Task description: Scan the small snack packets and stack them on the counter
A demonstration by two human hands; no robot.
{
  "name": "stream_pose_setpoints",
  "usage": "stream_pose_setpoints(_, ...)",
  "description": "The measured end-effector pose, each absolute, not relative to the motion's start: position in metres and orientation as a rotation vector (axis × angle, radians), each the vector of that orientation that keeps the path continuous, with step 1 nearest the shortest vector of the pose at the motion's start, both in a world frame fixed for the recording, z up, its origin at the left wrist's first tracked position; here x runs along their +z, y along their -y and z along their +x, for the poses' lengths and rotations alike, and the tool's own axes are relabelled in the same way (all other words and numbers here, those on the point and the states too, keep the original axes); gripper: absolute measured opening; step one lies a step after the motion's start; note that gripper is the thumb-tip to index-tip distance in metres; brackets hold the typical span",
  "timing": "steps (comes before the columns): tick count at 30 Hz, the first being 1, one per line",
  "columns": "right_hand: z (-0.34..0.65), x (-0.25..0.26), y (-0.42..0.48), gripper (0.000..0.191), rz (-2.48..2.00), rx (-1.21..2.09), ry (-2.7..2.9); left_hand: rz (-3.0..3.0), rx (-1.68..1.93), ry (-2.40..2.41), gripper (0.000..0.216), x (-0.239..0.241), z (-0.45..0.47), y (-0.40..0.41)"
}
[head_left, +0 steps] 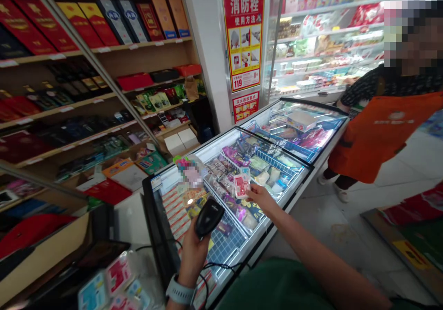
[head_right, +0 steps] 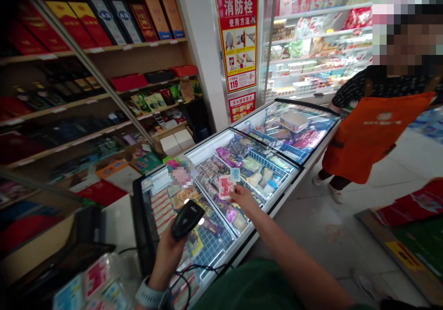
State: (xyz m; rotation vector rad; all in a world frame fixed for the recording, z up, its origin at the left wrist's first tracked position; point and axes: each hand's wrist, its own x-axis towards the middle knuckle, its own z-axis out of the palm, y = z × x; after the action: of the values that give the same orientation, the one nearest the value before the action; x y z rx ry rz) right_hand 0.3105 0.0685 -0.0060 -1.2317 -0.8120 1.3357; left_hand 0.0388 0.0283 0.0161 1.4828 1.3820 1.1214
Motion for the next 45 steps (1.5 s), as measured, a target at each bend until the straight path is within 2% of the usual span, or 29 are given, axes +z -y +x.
stream_pose_setpoints(6,0.309,-0.009,-0.069,0.047,-1.355,1.189,0.963,1.502,1.130,-1.364,0.050,0.019,0.038,-0.025)
stream_pose_setpoints(11,0.308,-0.016,-0.073,0.050,-1.314,1.151,1.093,1.523,1.124,-1.442,0.050,0.016,0.035,-0.019)
stream_pose_setpoints(15,0.312,-0.017,-0.073,0.047,-1.283,1.122,1.140,1.544,1.092,-1.459,0.053,0.009,0.036,-0.017)
stream_pose_setpoints(21,0.319,-0.014,-0.074,0.021,-1.316,1.097,1.059,1.603,1.057,-1.425,0.053,0.003,0.045,-0.021)
stream_pose_setpoints(31,0.317,-0.010,-0.070,0.033,-1.317,1.058,1.036,1.698,1.076,-1.402,0.047,0.010,0.050,-0.015)
stream_pose_setpoints(45,0.315,-0.011,-0.060,0.029,-1.306,0.952,1.141,1.723,1.085,-1.406,0.044,0.019,0.052,-0.013)
